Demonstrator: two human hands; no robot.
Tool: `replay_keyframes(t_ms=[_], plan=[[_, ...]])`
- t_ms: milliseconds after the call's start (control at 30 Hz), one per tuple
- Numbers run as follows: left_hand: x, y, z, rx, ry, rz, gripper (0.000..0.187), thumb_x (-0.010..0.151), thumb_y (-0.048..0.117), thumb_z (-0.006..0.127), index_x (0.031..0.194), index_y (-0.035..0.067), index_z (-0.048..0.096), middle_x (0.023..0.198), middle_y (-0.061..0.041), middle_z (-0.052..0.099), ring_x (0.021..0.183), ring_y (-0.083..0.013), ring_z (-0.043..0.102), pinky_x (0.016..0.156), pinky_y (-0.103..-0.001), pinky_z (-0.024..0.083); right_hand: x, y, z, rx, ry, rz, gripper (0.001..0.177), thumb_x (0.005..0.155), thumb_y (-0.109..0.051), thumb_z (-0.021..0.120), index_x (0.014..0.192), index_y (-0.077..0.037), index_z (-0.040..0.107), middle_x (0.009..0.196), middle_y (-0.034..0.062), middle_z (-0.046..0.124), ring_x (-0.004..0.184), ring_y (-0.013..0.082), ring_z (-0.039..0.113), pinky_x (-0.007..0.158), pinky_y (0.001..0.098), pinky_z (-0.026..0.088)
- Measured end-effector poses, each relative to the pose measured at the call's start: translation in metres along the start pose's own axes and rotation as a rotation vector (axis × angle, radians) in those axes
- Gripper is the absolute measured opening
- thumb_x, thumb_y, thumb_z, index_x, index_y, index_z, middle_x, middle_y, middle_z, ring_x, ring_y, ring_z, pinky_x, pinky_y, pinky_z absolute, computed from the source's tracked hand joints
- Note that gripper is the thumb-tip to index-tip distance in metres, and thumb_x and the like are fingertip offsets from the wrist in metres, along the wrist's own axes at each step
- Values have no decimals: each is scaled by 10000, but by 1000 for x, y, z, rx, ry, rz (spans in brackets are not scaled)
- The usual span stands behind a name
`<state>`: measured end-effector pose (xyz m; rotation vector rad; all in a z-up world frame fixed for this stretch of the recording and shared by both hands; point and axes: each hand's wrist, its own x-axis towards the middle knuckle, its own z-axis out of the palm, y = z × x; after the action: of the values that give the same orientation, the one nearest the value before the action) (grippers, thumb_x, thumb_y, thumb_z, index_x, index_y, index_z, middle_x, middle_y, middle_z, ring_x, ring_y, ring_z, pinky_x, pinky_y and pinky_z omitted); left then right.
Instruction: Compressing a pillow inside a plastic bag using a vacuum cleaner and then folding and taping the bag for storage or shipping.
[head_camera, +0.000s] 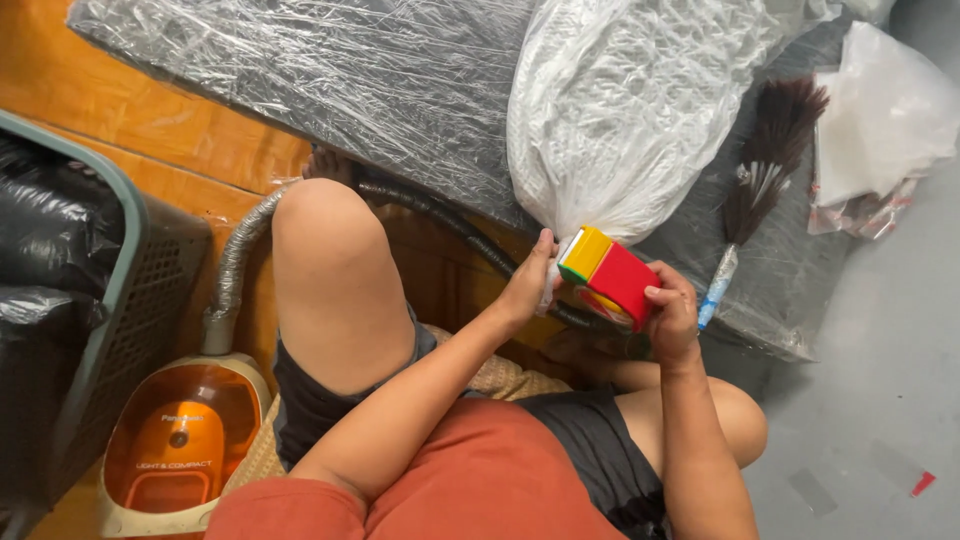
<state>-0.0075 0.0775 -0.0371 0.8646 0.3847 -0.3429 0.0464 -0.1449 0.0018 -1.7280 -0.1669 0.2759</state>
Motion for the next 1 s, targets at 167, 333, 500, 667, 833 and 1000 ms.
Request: replay_keyframes(t_ms=[167, 333, 500, 667, 833, 1000], plan=[[12, -14, -4, 84, 42, -33, 636, 998, 724, 403, 1181, 147, 596, 771, -167, 573, 601, -250, 601, 419, -332, 496, 5, 6, -12, -54, -45, -4, 328, 740, -241, 591, 888, 45, 654, 478, 100, 470, 353, 173, 532, 345, 258, 367], [37, -34, -6, 121, 61, -46, 553, 986, 703, 462, 1102, 189, 629, 748, -183, 600, 534, -257, 603, 344, -337, 502, 8, 5, -14, -51, -45, -1, 334, 735, -244, 596, 891, 46, 653, 488, 85, 457, 350, 156, 511, 330, 266, 357], [38, -40, -11, 114, 97, -52, 436, 995, 592, 555, 1022, 170, 664, 636, -110, 547, 489, -206, 576, 336, -292, 507, 10, 21, -28, -116, -53, 14, 325, 752, -260, 613, 903, 21, 675, 538, 71, 468, 397, 155, 523, 360, 266, 404], [29, -25, -9, 106, 93, 35, 381, 1032, 493, 531, 962, 138, 652, 501, -69, 468, 406, -183, 513, 346, -275, 446, 4, 7, -19, -150, -52, 15, 318, 759, -252, 612, 909, 18, 687, 569, 62, 480, 442, 145, 535, 366, 271, 399], [31, -30, -9, 76, 92, 79, 357, 1053, 443, 519, 954, 125, 647, 477, -54, 444, 383, -164, 489, 350, -256, 416, 2, 11, -25, -155, -81, 38, 320, 780, -258, 625, 940, 9, 695, 621, 52, 499, 514, 137, 549, 416, 268, 418], [36, -32, -12, 82, 73, 136, 368, 1066, 415, 520, 937, 97, 656, 444, -62, 444, 353, -165, 500, 332, -244, 397, 1, 2, -29, -301, -141, 58, 339, 864, -335, 663, 998, -29, 723, 716, 39, 567, 695, 126, 562, 549, 260, 448]])
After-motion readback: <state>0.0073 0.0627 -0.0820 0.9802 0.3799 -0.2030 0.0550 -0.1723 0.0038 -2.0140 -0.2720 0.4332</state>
